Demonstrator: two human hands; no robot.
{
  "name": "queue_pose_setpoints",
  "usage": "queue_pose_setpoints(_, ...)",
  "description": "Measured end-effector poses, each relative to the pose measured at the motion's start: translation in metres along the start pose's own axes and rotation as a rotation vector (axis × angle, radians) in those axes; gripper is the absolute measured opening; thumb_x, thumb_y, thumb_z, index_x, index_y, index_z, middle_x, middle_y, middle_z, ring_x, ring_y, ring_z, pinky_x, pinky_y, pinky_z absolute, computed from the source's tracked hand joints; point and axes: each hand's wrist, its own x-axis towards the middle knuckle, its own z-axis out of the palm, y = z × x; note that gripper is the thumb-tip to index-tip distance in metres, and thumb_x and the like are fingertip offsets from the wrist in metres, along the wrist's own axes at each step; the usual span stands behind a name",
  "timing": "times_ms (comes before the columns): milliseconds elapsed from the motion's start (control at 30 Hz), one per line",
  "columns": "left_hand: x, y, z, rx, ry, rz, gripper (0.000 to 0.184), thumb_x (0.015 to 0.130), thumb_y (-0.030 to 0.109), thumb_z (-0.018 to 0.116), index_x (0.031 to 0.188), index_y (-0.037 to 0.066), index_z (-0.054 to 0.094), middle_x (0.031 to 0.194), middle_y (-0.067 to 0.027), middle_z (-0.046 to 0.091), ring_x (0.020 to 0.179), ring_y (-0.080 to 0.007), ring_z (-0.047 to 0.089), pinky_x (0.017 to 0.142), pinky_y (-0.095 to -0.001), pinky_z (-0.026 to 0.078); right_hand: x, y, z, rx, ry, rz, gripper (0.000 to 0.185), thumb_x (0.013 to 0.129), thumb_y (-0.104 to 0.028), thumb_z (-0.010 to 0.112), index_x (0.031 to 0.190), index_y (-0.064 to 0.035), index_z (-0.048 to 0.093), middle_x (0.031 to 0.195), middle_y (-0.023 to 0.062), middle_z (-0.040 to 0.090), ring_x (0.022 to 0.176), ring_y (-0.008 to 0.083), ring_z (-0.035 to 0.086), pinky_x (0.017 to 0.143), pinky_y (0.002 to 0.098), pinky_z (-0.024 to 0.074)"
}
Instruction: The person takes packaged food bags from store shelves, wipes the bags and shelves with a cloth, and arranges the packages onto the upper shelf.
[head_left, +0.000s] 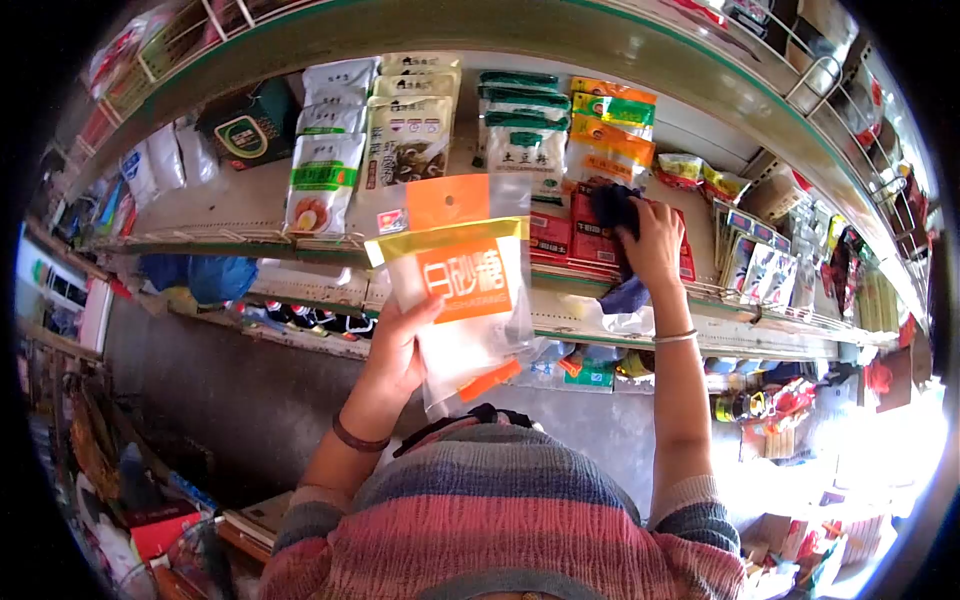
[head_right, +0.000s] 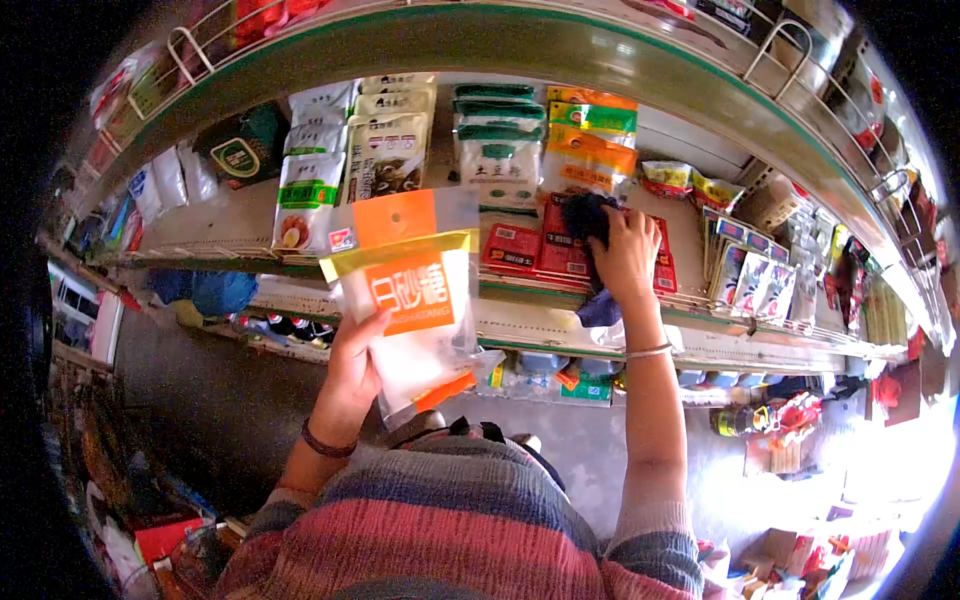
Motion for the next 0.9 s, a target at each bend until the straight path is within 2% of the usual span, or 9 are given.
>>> queue_pose_setpoints(100, 0.0, 0.004, 0.005, 0.063, -0.014, 0.014, 0.042, 0.075, 0.002, 0.056, 0.115, -0.002, 0.043, 0.105, -0.0111, 0.055, 0.096, -0.0196, 0.055, 0.085, -0.0335, 0.044, 0.011, 0.01, -0.002, 0.273, 0.268, 0.027, 0.031, 0.072, -0.014, 0.064, 0.101, -0.005, 0.057, 0.096, 0.0144, 0.054, 0.092, 0.0288, 0.052, 0.082, 0.0397, 0.0415)
queue_pose_setpoints(200, -0.002, 0.011, 0.01, 0.1, -0.032, 0.074, 0.044, 0.072, -0.001, 0.057, 0.114, -0.002, 0.043, 0.104, -0.0103, 0.055, 0.096, -0.0188, 0.055, 0.085, -0.033, 0.044, 0.007, -0.001, -0.044, 1.061, 0.376, 0.291, 0.029, 0.081, -0.011, 0.058, 0.104, 0.0053, 0.053, 0.102, 0.0097, 0.056, 0.089, 0.0131, 0.051, 0.08, 0.0255, 0.0418)
queue_pose_setpoints(233, -0.001, 0.011, 0.009, 0.113, -0.026, 0.094, 0.044, 0.072, -0.001, 0.057, 0.114, -0.002, 0.043, 0.104, -0.01, 0.055, 0.096, -0.0187, 0.055, 0.084, -0.0328, 0.044, 0.002, -0.004, -0.049, 1.305, 0.462, 0.327, 0.03, 0.081, -0.01, 0.056, 0.107, 0.004, 0.052, 0.105, 0.0104, 0.055, 0.091, 0.0147, 0.051, 0.083, 0.0272, 0.0409)
queue_pose_setpoints(300, 0.003, 0.009, 0.007, 0.14, -0.022, 0.126, 0.044, 0.072, -0.001, 0.057, 0.114, -0.002, 0.043, 0.104, -0.0094, 0.055, 0.096, -0.0187, 0.055, 0.084, -0.0322, 0.044, -0.014, -0.05, -0.086, 1.386, 0.503, 0.269, 0.032, 0.078, -0.007, 0.056, 0.108, 0.0024, 0.052, 0.102, 0.0107, 0.055, 0.093, 0.0185, 0.051, 0.085, 0.0299, 0.0395)
queue_pose_setpoints(367, 0.006, 0.008, 0.01, 0.192, -0.045, 0.081, 0.046, 0.071, -0.002, 0.057, 0.115, -0.001, 0.043, 0.105, -0.0089, 0.055, 0.096, -0.0185, 0.054, 0.084, -0.0315, 0.043, -0.023, -0.08, -0.109, 0.794, 0.484, -0.219, 0.04, 0.069, -0.003, 0.057, 0.108, -0.0007, 0.054, 0.099, 0.012, 0.055, 0.094, 0.0238, 0.051, 0.085, 0.0329, 0.0392)
queue_pose_setpoints(400, 0.007, 0.006, 0.012, 0.22, -0.063, 0.052, 0.047, 0.071, -0.002, 0.057, 0.116, 0.0, 0.043, 0.105, -0.0086, 0.055, 0.096, -0.0185, 0.054, 0.084, -0.0311, 0.043, -0.025, -0.108, -0.119, 0.687, 0.482, -0.364, 0.047, 0.058, -0.003, 0.058, 0.105, -0.0042, 0.056, 0.097, 0.0126, 0.055, 0.094, 0.0283, 0.05, 0.083, 0.0358, 0.0401)
queue_pose_setpoints(500, 0.004, -0.004, 0.029, 0.383, -0.158, 0.109, 0.05, 0.068, -0.002, 0.058, 0.115, 0.001, 0.043, 0.107, -0.0065, 0.052, 0.099, -0.0168, 0.051, 0.085, -0.0303, 0.042, -0.025, -0.167, -0.114, 0.516, 0.202, -0.717, 0.044, 0.058, -0.011, 0.062, 0.102, -0.0099, 0.058, 0.103, 0.0084, 0.052, 0.098, 0.0278, 0.049, 0.081, 0.0389, 0.0404)
queue_pose_setpoints(633, 0.005, 0.004, 0.032, 0.243, -0.155, -0.05, 0.058, 0.064, -0.005, 0.056, 0.12, 0.003, 0.038, 0.109, -0.007, 0.05, 0.102, -0.0177, 0.05, 0.088, -0.0314, 0.041, -0.023, -0.161, -0.11, 0.56, 0.069, -0.609, 0.048, 0.053, -0.004, 0.06, 0.101, -0.0103, 0.06, 0.108, 0.0088, 0.051, 0.1, 0.0292, 0.048, 0.081, 0.0394, 0.0407)
queue_pose_setpoints(900, 0.008, 0.007, 0.009, 0.205, -0.156, 0.062, 0.062, 0.065, -0.003, 0.057, 0.123, 0.002, 0.036, 0.115, -0.0072, 0.049, 0.106, -0.0179, 0.048, 0.091, -0.0317, 0.038, -0.034, -0.086, -0.082, 0.491, -0.039, -0.29, 0.029, 0.062, 0.0, 0.051, 0.09, -0.0025, 0.058, 0.094, 0.0133, 0.055, 0.086, 0.0337, 0.054, 0.078, 0.0393, 0.0455)
